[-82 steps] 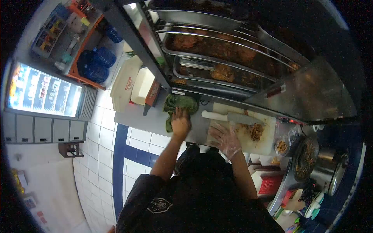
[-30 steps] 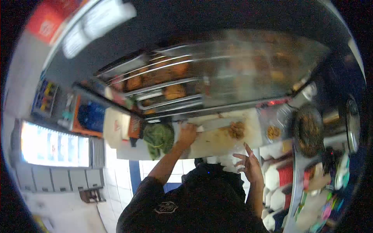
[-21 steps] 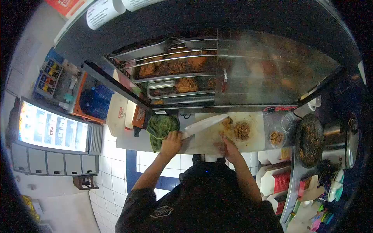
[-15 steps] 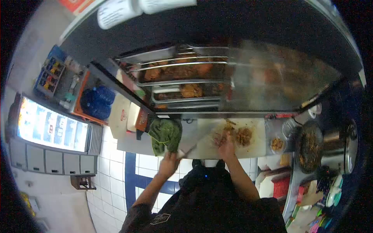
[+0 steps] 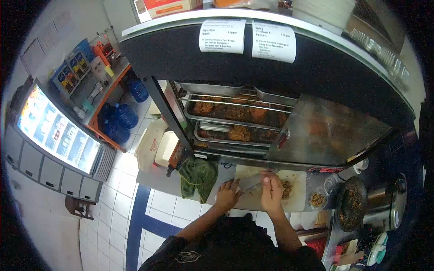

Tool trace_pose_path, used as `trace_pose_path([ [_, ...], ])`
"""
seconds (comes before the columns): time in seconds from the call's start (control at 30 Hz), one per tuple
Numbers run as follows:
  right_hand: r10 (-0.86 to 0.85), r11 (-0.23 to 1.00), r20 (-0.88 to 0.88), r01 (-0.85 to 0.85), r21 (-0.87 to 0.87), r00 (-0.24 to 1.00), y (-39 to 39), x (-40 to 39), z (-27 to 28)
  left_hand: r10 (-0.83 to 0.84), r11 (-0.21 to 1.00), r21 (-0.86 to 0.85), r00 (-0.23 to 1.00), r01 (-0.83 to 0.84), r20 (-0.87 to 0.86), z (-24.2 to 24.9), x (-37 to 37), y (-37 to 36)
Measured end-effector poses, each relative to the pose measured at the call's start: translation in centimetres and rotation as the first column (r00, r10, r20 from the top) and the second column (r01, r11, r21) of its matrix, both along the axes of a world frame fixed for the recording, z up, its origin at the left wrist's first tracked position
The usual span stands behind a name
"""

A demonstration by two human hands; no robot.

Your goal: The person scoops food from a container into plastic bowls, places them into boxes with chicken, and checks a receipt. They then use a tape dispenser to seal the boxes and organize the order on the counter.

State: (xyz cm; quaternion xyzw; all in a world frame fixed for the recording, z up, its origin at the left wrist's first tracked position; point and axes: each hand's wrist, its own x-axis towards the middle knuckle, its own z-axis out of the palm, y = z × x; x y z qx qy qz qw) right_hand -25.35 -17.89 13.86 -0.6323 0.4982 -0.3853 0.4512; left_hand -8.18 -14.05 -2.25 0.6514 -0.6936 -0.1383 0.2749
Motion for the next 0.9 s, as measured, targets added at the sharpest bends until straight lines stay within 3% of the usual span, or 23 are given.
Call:
trace_pose_path([
  [0.03,0.058,0.941,-0.064,-0.076,-0.329,0.996,-0.1,1.2,2.6,0.04,0.999,0.022,0.959,-0.035,-0.28,0.3,0.0,-0.6],
  [0.07,0.091,0.774,-0.144,-0.161,-0.612,0.985,0.1,2.5,3.9,0.083,0.996,0.07,0.846,-0.054,-0.526,2.2,0.0,-1.1],
  [0.1,0.085,0.771,-0.144,-0.156,-0.617,0.986,0.6,4.0,4.1,0.099,0.995,0.058,0.712,-0.081,-0.695,5.3,0.1,-1.2],
  [0.17,0.122,0.578,-0.595,-0.544,-0.608,0.795,1.5,6.6,3.8,0.016,0.985,-0.067,0.475,-0.157,-0.88,13.4,1.6,-0.7],
  [0.2,0.096,0.587,-0.588,-0.523,-0.618,0.803,1.7,7.6,2.1,-0.073,0.968,-0.161,0.396,-0.193,-0.915,17.7,2.8,0.0],
  [0.23,0.373,0.775,-0.367,-0.504,-0.382,0.852,1.8,8.6,-1.0,-0.169,0.942,-0.255,0.344,-0.22,-0.924,21.5,3.9,0.7],
  [0.27,0.533,0.839,-0.044,-0.534,-0.101,0.845,1.6,9.3,-3.2,-0.27,0.905,-0.349,0.307,-0.241,-0.912,24.1,4.8,1.3],
  [0.3,0.517,0.806,0.191,-0.55,0.22,0.834,1.6,10.3,-2.8,-0.35,0.871,-0.426,0.299,-0.245,-0.888,25.3,5.2,1.9],
  [0.33,0.497,0.819,0.198,-0.532,0.214,0.845,1.8,10.8,-2.2,-0.359,0.876,-0.429,0.298,-0.22,-0.885,24.0,5.5,1.9],
  [0.37,0.409,0.718,0.578,-0.64,0.274,0.707,2.4,11.2,1.2,-0.207,0.846,-0.516,0.805,-0.138,-0.556,20.9,5.9,2.3],
  [0.4,0.213,0.601,0.856,-0.754,0.265,0.471,3.0,11.9,3.1,0.016,0.836,-0.548,1.0,-0.021,-0.013,17.5,6.1,2.8],
  [0.43,0.203,0.733,0.749,-0.605,0.311,0.631,2.2,13.8,-0.1,-0.101,0.853,-0.522,0.978,-0.009,-0.182,14.3,5.1,2.7],
  [0.47,0.368,0.837,0.54,-0.523,0.163,0.757,1.5,13.2,3.5,-0.118,0.852,-0.523,0.977,0.008,-0.178,11.6,5.5,3.4],
  [0.5,0.446,0.889,0.274,-0.457,-0.024,0.852,0.4,12.2,8.7,-0.058,0.96,-0.28,0.995,0.032,-0.085,9.0,6.4,4.0],
  [0.53,0.384,0.917,0.219,-0.344,-0.2,0.897,-0.2,11.2,11.2,-0.024,0.999,-0.022,0.999,0.025,0.03,6.8,7.4,4.1],
  [0.57,0.306,0.903,0.172,-0.229,-0.363,0.936,-0.6,10.4,13.2,0.109,0.989,0.089,0.987,-0.12,0.118,4.8,8.3,4.3],
  [0.6,0.178,0.858,0.256,-0.022,-0.513,0.95,-1.2,9.8,15.1,0.231,0.944,0.188,0.949,-0.272,0.213,2.9,8.7,4.6],
  [0.7,-0.073,0.462,0.557,0.523,-0.717,0.828,-5.3,9.2,21.7,0.241,0.949,0.102,0.897,-0.297,0.372,-4.1,12.2,5.0],
  [0.73,-0.051,0.49,0.606,0.549,-0.678,0.794,-6.3,9.4,23.7,0.237,0.955,0.062,0.876,-0.288,0.421,-6.2,13.1,4.9],
  [0.77,-0.032,0.513,0.654,0.574,-0.638,0.756,-7.3,9.6,25.4,0.287,0.958,-0.114,0.88,-0.264,0.378,-7.4,13.6,4.5],
  [0.83,-0.289,0.552,0.467,0.544,-0.632,0.836,-8.6,9.6,27.8,0.216,0.974,0.001,0.925,-0.228,0.313,-3.0,13.7,3.9],
  [0.87,-0.322,0.368,0.426,0.527,-0.766,0.845,-9.9,9.2,27.4,0.287,0.939,0.11,0.921,-0.325,0.264,-6.1,14.9,3.7],
  [0.9,-0.316,0.423,0.41,0.514,-0.747,0.856,-9.1,8.8,28.2,0.348,0.926,-0.02,0.834,-0.377,0.427,-13.4,17.2,3.4],
])
